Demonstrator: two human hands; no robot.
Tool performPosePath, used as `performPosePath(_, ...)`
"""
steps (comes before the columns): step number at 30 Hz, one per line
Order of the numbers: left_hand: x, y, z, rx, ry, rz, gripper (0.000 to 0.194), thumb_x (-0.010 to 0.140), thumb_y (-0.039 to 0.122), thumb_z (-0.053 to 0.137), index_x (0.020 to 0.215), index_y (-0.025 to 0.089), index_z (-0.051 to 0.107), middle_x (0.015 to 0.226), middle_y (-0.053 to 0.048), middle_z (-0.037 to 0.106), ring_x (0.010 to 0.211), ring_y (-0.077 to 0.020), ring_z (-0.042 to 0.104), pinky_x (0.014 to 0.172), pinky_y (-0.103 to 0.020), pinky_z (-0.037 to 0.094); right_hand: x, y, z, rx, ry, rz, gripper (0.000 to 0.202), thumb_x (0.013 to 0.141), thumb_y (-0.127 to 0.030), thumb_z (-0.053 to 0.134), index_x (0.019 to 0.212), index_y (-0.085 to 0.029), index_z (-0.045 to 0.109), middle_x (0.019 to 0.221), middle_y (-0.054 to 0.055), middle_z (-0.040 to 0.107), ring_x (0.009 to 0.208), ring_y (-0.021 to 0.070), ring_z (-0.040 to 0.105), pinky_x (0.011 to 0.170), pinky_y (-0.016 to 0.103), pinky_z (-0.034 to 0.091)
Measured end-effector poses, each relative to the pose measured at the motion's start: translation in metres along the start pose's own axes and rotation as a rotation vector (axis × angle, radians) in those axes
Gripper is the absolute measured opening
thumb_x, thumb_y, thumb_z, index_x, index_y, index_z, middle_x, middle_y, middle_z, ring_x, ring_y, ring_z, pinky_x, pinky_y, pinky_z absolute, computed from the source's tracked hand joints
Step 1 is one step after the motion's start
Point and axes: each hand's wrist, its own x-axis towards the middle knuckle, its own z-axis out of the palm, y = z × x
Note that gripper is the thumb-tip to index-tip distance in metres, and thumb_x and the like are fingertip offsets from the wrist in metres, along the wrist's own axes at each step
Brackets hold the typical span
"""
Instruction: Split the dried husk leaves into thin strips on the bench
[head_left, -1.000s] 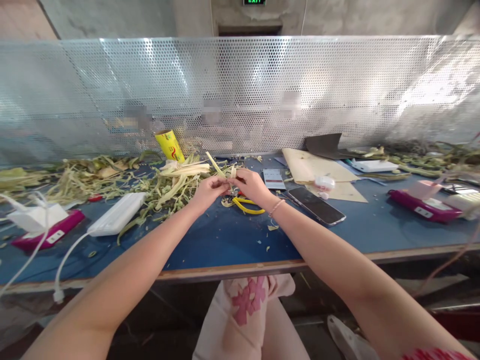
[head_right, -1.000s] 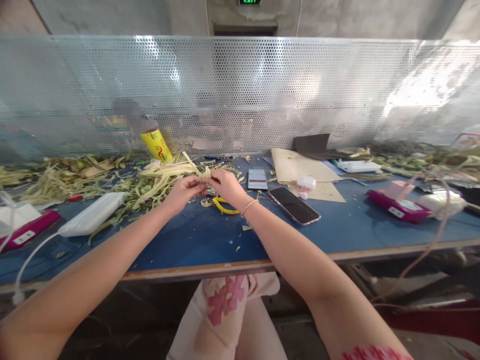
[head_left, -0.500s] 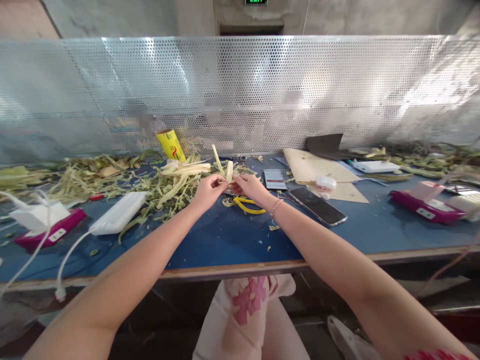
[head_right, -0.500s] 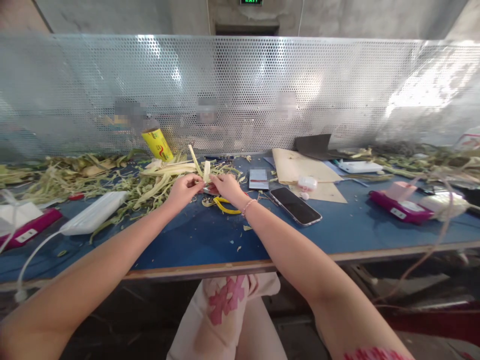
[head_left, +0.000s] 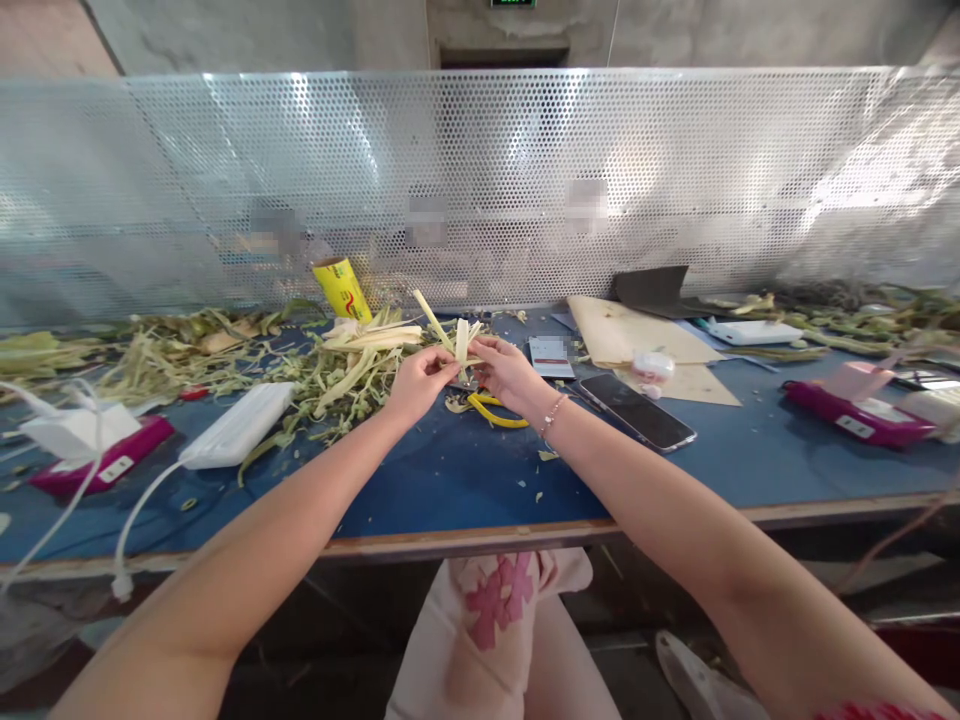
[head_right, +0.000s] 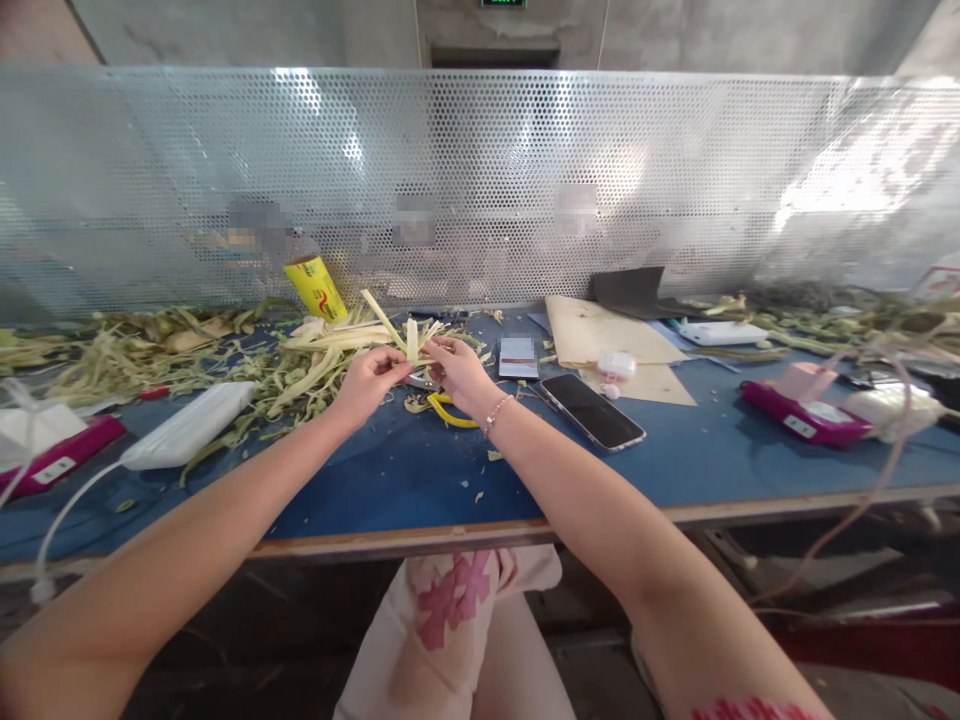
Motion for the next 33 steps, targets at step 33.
performPosePath(33,-0.006,0.013,0.005,-0.112,-0.053,-0.112,0.012,0.058,0.019,0.061,0.06,0.014,0.051,0.051,0.005,0.048,0.045,-0.0082,0.05,0.049,-0.022,0.044,0.003,0.0,-0.01,-1.022,-0.164,-0.854,0.007,0.076,-0.02,0.06,0.075,-0.021,0.068,0.104,0.007,0.056,0.101,0.018,0.052,0.091,0.036,0.041)
